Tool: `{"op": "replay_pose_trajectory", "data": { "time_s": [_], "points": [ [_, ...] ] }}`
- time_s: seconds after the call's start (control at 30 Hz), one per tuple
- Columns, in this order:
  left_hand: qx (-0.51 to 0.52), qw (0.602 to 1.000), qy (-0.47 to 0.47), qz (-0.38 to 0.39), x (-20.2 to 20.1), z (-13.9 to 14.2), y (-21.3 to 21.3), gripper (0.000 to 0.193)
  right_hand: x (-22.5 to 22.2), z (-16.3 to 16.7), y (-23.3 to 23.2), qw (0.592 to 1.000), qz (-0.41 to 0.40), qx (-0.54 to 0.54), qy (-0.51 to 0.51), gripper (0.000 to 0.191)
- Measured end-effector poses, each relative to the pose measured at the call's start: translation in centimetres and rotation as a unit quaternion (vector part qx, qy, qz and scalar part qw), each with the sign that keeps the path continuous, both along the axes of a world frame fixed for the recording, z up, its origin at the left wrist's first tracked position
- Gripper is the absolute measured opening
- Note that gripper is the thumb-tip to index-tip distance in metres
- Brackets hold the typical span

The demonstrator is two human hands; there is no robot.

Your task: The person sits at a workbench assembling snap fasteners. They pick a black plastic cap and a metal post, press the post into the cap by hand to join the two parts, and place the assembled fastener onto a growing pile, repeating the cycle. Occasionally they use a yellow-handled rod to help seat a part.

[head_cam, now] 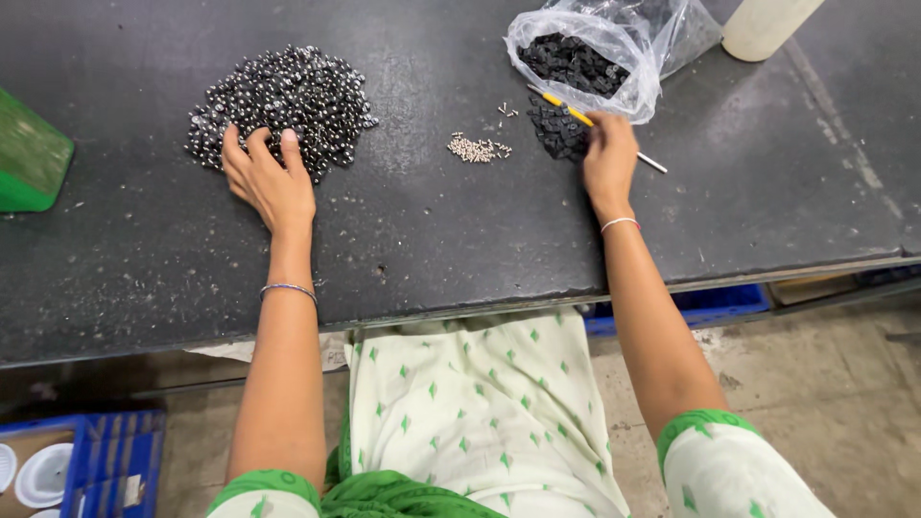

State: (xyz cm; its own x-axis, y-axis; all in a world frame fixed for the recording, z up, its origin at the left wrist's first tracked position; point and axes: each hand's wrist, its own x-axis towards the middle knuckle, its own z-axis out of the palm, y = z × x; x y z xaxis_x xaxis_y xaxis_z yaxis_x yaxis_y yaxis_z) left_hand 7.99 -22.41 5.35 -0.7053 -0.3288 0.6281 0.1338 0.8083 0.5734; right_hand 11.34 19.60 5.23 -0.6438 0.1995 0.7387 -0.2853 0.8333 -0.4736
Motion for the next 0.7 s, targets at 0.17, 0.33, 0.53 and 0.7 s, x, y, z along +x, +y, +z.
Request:
{"op": "replay_pose_trajectory", "data": {
  "time_s": [0.17,0.33,0.53,0.7],
  "points": [
    [0.013,0.999,0.043,-0.029,0.3,0.3,0.0,0.034,-0.4,-0.6,0.6,0.997,-0.076,0.005,-0.015,0.026],
    [0.071,0.96,0.163,-0.216,6.6,1.1,2.8,0.011,-1.0,-0.6,0.1,0.991,-0.063,0.117,-0.011,0.044],
    [-0.018,0.789,-0.032,-0.613,21.6,-7.7,12.5,0.012,0.9,-0.8,0.4,0.995,-0.049,0.073,0.053,0.043],
    [-0.21,0.848,-0.233,-0.426,16.7,-15.7,12.4,0.044,8.1,-3.4,-1.0,0.985,-0.146,-0.049,-0.078,0.035]
  ]
}}
